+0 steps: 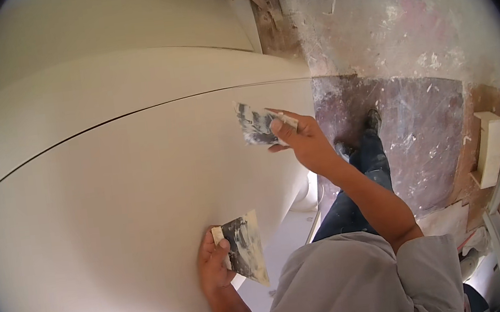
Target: Applying putty or filler to the seams and gaps of a built-in cabinet or wall unit using a putty knife.
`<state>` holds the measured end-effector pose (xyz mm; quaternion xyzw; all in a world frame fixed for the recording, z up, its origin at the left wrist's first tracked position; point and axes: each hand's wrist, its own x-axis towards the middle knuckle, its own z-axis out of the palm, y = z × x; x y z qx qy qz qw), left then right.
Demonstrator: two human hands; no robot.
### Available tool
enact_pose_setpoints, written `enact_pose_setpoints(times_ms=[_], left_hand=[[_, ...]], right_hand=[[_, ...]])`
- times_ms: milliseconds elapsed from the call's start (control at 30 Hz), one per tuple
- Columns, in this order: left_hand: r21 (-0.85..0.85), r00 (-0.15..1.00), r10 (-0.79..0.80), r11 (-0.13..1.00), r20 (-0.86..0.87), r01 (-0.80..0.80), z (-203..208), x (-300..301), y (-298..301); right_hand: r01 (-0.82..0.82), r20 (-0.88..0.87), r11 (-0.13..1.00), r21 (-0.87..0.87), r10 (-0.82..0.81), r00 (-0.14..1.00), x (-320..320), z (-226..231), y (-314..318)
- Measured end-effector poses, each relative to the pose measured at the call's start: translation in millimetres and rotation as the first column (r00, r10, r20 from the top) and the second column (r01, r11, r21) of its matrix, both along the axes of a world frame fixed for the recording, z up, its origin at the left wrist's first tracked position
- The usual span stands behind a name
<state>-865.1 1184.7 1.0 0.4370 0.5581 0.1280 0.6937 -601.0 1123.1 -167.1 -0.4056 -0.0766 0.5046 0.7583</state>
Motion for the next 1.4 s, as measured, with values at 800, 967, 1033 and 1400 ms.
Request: enact_pose_setpoints(times_ms=[800, 967, 1033, 1400], left_hand=[[-0.032, 0.998, 0.048, 0.998, -0.034, -0.049, 0.1, 16.4, 7.8], [-0.110, 0.999, 0.015, 0.994, -0.040, -0.019, -4.0, 10.0, 14.8], [-0.102, 0.999, 0.010, 0.995, -0.043, -0.014, -5.1, 7.9, 16.4], [-0.056, 0.995, -0.018, 0.998, -0.099, 0.012, 0.5, 13.2, 15.2]], right_hand=[[-0.014, -0.712, 0.937, 0.349, 0.275, 0.646, 1.3, -41.7, 22.6], [-0.117, -0.549, 0.944, 0.307, 0.277, 0.789, -6.1, -49.1, 24.2], [-0.150, -0.400, 0.948, 0.282, 0.258, 0.879, -6.3, -46.7, 30.5], [0.230, 0.626, 0.963, 0.139, -0.265, 0.733, -18.7, -10.8, 75.0]])
